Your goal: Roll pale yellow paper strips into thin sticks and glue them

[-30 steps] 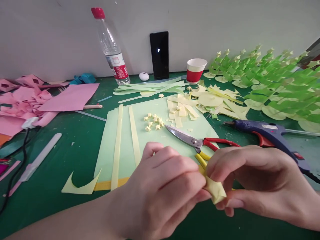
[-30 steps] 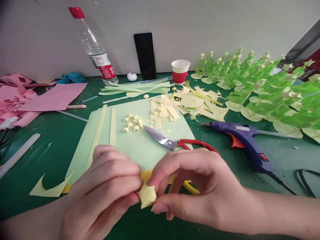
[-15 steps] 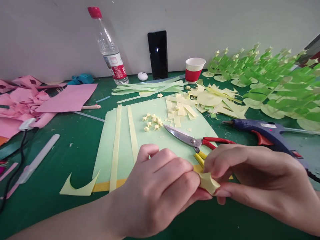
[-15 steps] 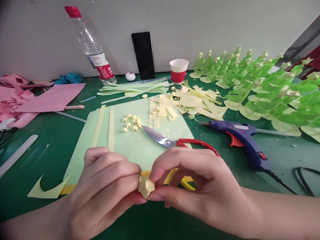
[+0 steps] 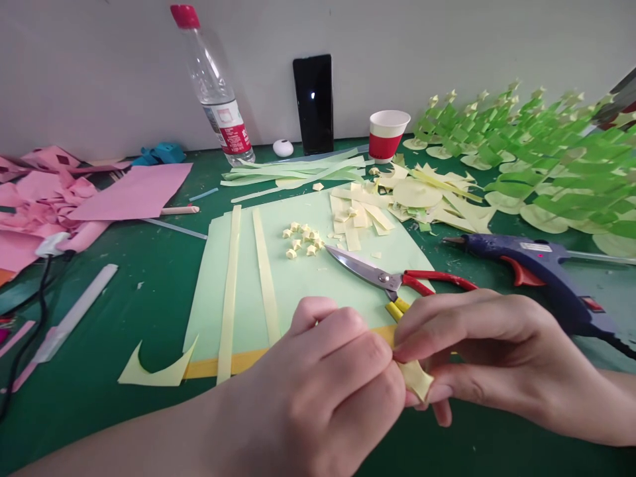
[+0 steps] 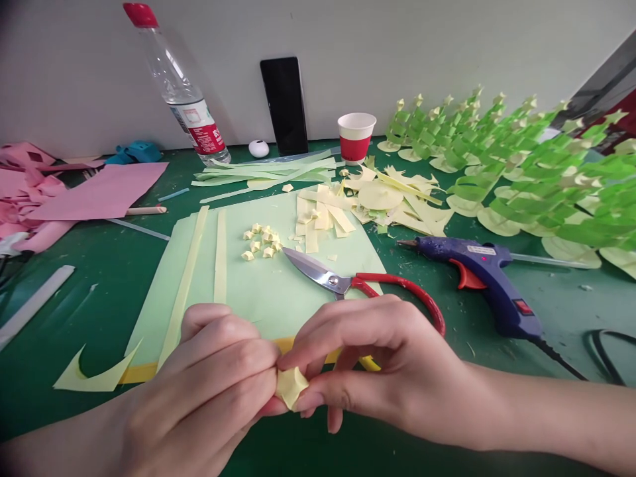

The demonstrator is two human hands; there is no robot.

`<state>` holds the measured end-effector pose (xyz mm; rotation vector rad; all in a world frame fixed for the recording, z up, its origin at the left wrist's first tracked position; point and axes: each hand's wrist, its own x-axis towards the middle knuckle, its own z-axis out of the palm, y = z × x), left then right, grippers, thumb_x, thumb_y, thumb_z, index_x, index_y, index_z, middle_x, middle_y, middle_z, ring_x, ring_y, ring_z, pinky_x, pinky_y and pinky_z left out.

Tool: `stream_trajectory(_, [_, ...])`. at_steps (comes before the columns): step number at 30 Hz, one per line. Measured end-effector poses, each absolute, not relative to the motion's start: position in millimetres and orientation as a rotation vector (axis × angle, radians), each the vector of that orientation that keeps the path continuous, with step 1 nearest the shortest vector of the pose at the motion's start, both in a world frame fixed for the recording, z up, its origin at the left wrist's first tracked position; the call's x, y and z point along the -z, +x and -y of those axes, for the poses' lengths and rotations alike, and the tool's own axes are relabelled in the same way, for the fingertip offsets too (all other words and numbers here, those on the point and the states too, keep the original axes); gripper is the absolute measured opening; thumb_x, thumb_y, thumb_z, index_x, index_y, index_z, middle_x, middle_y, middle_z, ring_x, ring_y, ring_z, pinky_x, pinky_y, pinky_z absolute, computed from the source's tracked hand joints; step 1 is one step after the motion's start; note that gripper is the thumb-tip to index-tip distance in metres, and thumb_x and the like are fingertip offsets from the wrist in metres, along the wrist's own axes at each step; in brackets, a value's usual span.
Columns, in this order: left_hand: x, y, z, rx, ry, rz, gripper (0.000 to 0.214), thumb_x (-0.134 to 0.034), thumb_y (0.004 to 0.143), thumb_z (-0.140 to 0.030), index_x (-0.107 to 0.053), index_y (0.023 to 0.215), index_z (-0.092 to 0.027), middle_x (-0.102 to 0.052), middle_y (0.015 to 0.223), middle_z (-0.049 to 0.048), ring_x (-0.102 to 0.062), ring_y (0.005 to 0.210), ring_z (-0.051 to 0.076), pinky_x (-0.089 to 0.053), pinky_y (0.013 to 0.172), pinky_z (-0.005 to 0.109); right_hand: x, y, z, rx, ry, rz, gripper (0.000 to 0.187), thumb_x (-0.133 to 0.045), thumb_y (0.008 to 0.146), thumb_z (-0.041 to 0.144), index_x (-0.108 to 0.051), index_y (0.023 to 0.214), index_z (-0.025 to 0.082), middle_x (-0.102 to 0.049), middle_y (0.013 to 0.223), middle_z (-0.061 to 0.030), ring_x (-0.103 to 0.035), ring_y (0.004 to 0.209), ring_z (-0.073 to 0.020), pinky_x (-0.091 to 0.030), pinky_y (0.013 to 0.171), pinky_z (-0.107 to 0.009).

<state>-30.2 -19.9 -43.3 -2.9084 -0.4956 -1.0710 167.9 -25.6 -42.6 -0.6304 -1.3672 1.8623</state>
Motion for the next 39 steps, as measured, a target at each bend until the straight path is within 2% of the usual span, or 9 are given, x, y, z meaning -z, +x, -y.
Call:
stream_trajectory(5, [45.7, -26.9, 18.5, 1.207, -2.992, 0.610, 0.031, -0.037, 0.091, -0.005, -0.048, 0.064, -0.014, -0.050, 0.062, 0.0003, -0.040, 0.058, 0.012, -0.030, 0.059, 0.031, 44.2, 168.0, 23.4, -1.900, -0.607, 1.352, 0.031, -0.064, 0.080, 0.006, -0.072, 0.101, 0.028, -0.060, 0.086, -0.0018, -0.065, 0.070, -0.0082, -0.058, 0.061, -0.014])
stream_trajectory(9, [42.7, -28.2, 16.4, 1.159, -3.018, 0.677, 0.031, -0.031, 0.097, -0.012, -0.048, 0.072, -0.015, -0.056, 0.070, 0.0000, -0.045, 0.063, 0.012, -0.031, 0.063, 0.032, 38.9, 170.0, 24.0, -1.887, -0.609, 1.339, 0.029, -0.063, 0.083, 0.009, -0.071, 0.103, 0.028, -0.060, 0.088, -0.0025, -0.066, 0.071, -0.0085, -0.058, 0.061, -0.014])
stream_trajectory(12, [40.1, -30.0, 16.2, 1.050, -2.994, 0.680, 0.034, -0.025, 0.101, -0.025, -0.049, 0.080, -0.015, -0.059, 0.076, 0.0008, -0.048, 0.068, 0.014, -0.029, 0.063, 0.033, 35.8, 170.1, 25.6, -1.839, -0.672, 1.306, 0.026, -0.068, 0.076, 0.004, -0.073, 0.093, 0.024, -0.062, 0.084, 0.0000, -0.065, 0.065, -0.0070, -0.058, 0.058, -0.012])
stream_trajectory(15, [40.6, -29.8, 16.9, 1.008, -2.959, 0.685, 0.034, -0.027, 0.101, -0.033, -0.049, 0.083, -0.015, -0.060, 0.076, -0.0002, -0.049, 0.067, 0.013, -0.028, 0.062, 0.033, 36.1, 169.1, 26.2, -1.814, -0.739, 1.318, 0.027, -0.071, 0.069, -0.001, -0.069, 0.084, 0.021, -0.062, 0.078, 0.0027, -0.062, 0.059, -0.0052, -0.056, 0.056, -0.010])
stream_trajectory(18, [42.1, -28.3, 16.9, 1.013, -2.922, 0.711, 0.030, -0.028, 0.101, -0.026, -0.050, 0.083, -0.015, -0.059, 0.076, -0.0007, -0.048, 0.067, 0.013, -0.028, 0.064, 0.032, 37.9, 168.2, 24.1, -1.793, -0.736, 1.362, 0.025, -0.070, 0.071, 0.002, -0.069, 0.087, 0.021, -0.061, 0.079, 0.0017, -0.062, 0.061, -0.0057, -0.056, 0.056, -0.010])
stream_trajectory(25, [42.8, -28.1, 15.4, 1.038, -2.908, 0.772, 0.027, -0.036, 0.099, -0.025, -0.050, 0.078, -0.015, -0.058, 0.072, -0.0021, -0.046, 0.065, 0.012, -0.027, 0.064, 0.031, 39.5, 169.6, 23.2, -1.783, -0.727, 1.363, 0.028, -0.066, 0.070, -0.003, -0.066, 0.084, 0.020, -0.061, 0.078, 0.0026, -0.061, 0.061, -0.0061, -0.057, 0.055, -0.011])
stream_trajectory(30, [44.2, -28.1, 16.9, 1.046, -2.885, 0.738, 0.026, -0.038, 0.098, -0.017, -0.048, 0.073, -0.017, -0.056, 0.068, -0.0041, -0.045, 0.062, 0.011, -0.025, 0.064, 0.031, 40.1, 170.5, 25.8, -1.746, -0.741, 1.414, 0.020, -0.068, 0.073, 0.003, -0.066, 0.084, 0.019, -0.059, 0.079, 0.0009, -0.064, 0.063, -0.0081, -0.057, 0.055, -0.012])
stream_trajectory(39, [46.9, -31.8, 19.0, 1.045, -2.905, 0.567, 0.024, -0.038, 0.093, -0.006, -0.054, 0.076, -0.015, -0.061, 0.073, -0.0013, -0.049, 0.068, 0.012, -0.025, 0.065, 0.034, 43.5, 168.5, 28.6, -1.760, -0.734, 1.452, 0.018, -0.066, 0.076, 0.005, -0.066, 0.088, 0.019, -0.061, 0.082, -0.0003, -0.066, 0.065, -0.0089, -0.058, 0.056, -0.012])
